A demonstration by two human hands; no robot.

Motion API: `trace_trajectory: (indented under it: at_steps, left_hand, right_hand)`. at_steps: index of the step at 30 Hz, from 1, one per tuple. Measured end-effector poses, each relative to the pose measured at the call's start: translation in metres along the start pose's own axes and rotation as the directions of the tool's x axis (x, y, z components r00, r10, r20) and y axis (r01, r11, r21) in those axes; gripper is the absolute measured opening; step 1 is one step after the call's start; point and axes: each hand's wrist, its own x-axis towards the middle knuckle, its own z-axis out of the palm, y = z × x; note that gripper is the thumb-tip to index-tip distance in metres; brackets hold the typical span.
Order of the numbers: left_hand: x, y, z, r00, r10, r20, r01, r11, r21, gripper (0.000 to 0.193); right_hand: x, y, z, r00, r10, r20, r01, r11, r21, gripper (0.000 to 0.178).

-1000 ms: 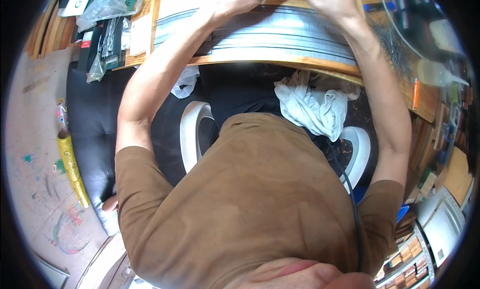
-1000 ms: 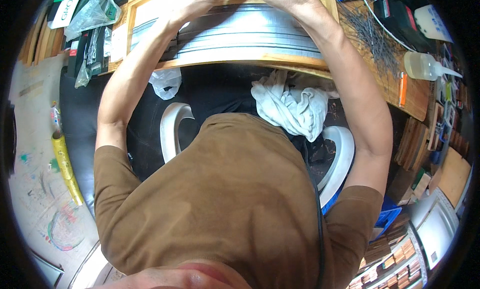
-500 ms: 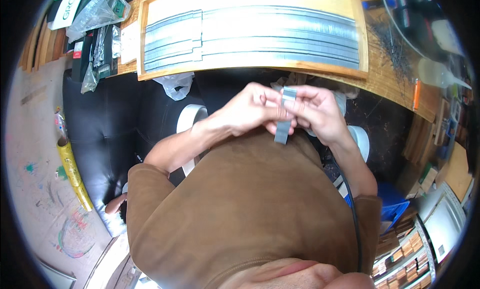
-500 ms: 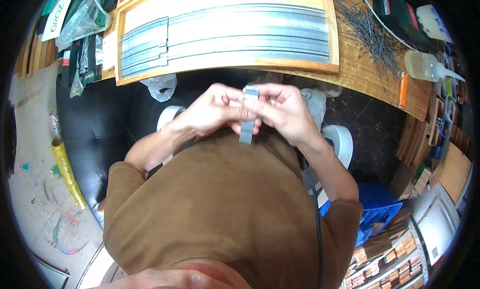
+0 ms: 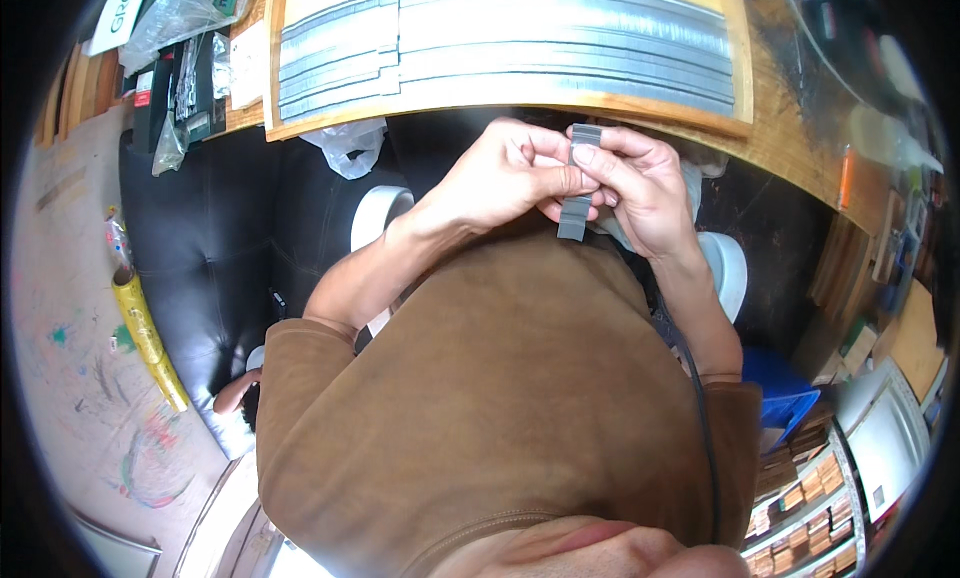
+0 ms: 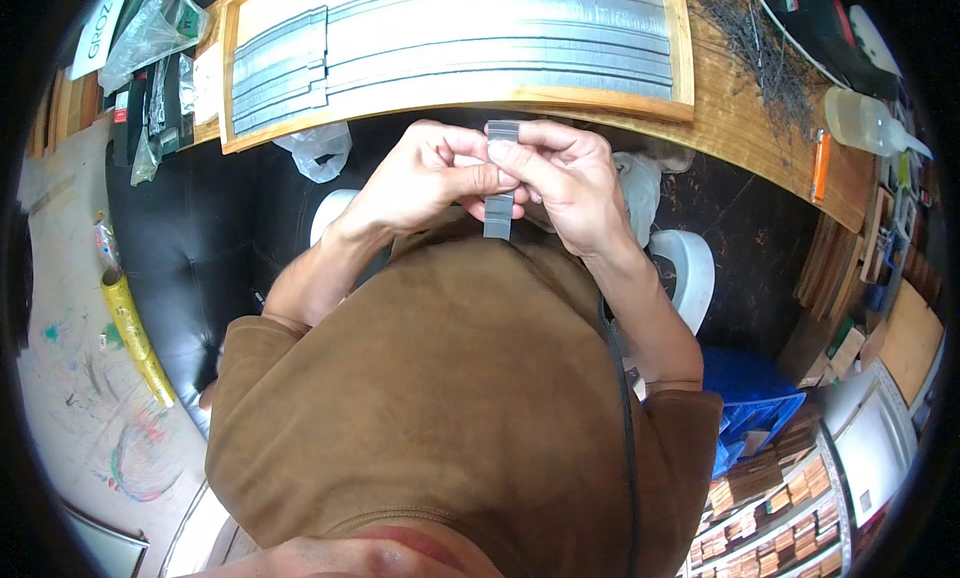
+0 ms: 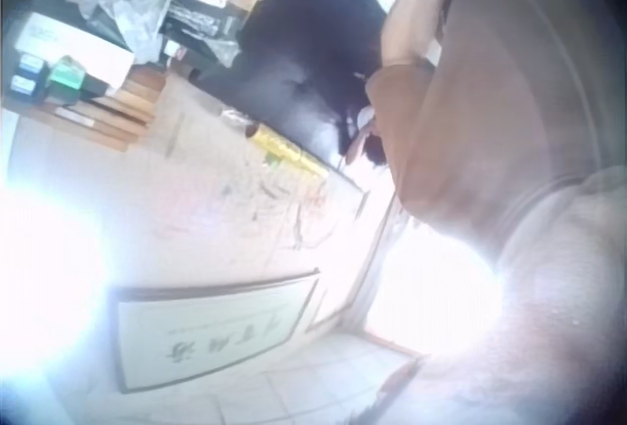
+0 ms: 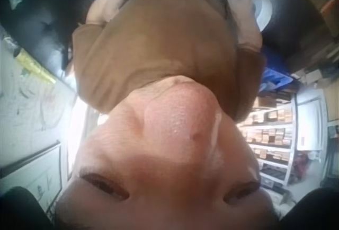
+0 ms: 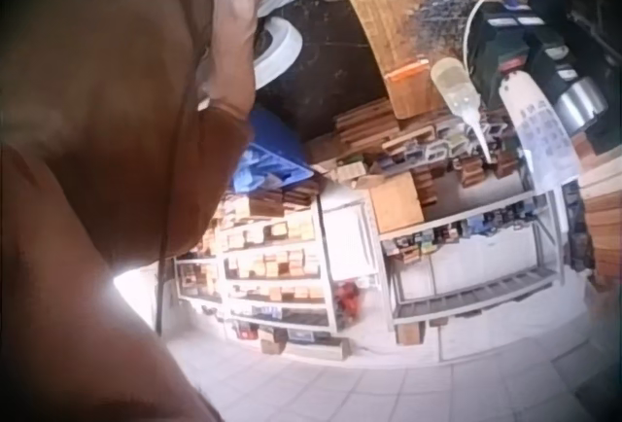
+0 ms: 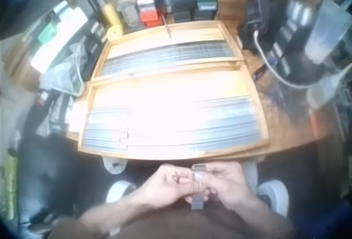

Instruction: The person repeatedly picks up small gray metal strips from a wooden tray, aligns them by hand, and places them back into the tray. The hands handle the strips one at a time, occasionally adjusting their orientation before returning them to the tray.

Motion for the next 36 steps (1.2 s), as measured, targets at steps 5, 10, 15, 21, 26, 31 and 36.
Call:
trace_trajectory:
  at_steps: [5, 10, 15, 21, 26, 31, 36]
  left_hand:
    - [-0.015, -0.005, 0.009, 0.998, 0.038, -0.052, -0.040, 0.999, -0.036, 0.013]
    - [-0.016, -0.005, 0.005, 0.997, 0.068, -0.040, -0.065, 0.995, 0.069, 0.017]
    - [-0.015, -0.008, 0.007, 0.998, 0.026, -0.052, -0.026, 1.000, 0.006, 0.016]
    - [-0.013, -0.005, 0.007, 1.000, -0.011, -0.014, 0.009, 0.994, -0.109, 0.019]
    - [-0.014, -0.004, 0.007, 1.000, -0.019, -0.012, 0.017, 0.994, -0.103, 0.019]
    - [-0.016, -0.002, 0.007, 0.999, -0.031, -0.034, 0.029, 0.998, -0.059, 0.019]
    - [-0.016, -0.003, 0.007, 0.999, -0.034, -0.031, 0.031, 0.996, -0.084, 0.020]
  right_hand:
    - [-0.006, -0.013, 0.008, 0.996, -0.023, 0.087, 0.030, 0.996, -0.080, 0.024]
    - [-0.005, -0.015, 0.010, 0.994, -0.050, 0.097, 0.064, 0.986, -0.151, 0.024]
    - [-0.003, -0.013, 0.007, 0.992, -0.063, 0.105, 0.080, 0.983, -0.166, 0.023]
    - [-0.003, -0.012, 0.006, 0.993, -0.072, 0.090, 0.087, 0.981, -0.172, 0.017]
    - [-0.004, -0.014, 0.005, 0.996, -0.011, 0.090, 0.024, 0.988, -0.152, 0.015]
    - [-0.003, -0.010, 0.005, 0.995, 0.007, 0.101, 0.003, 0.996, -0.091, 0.017]
    - [-0.003, -0.009, 0.004, 0.994, 0.060, 0.092, -0.054, 0.996, -0.067, 0.019]
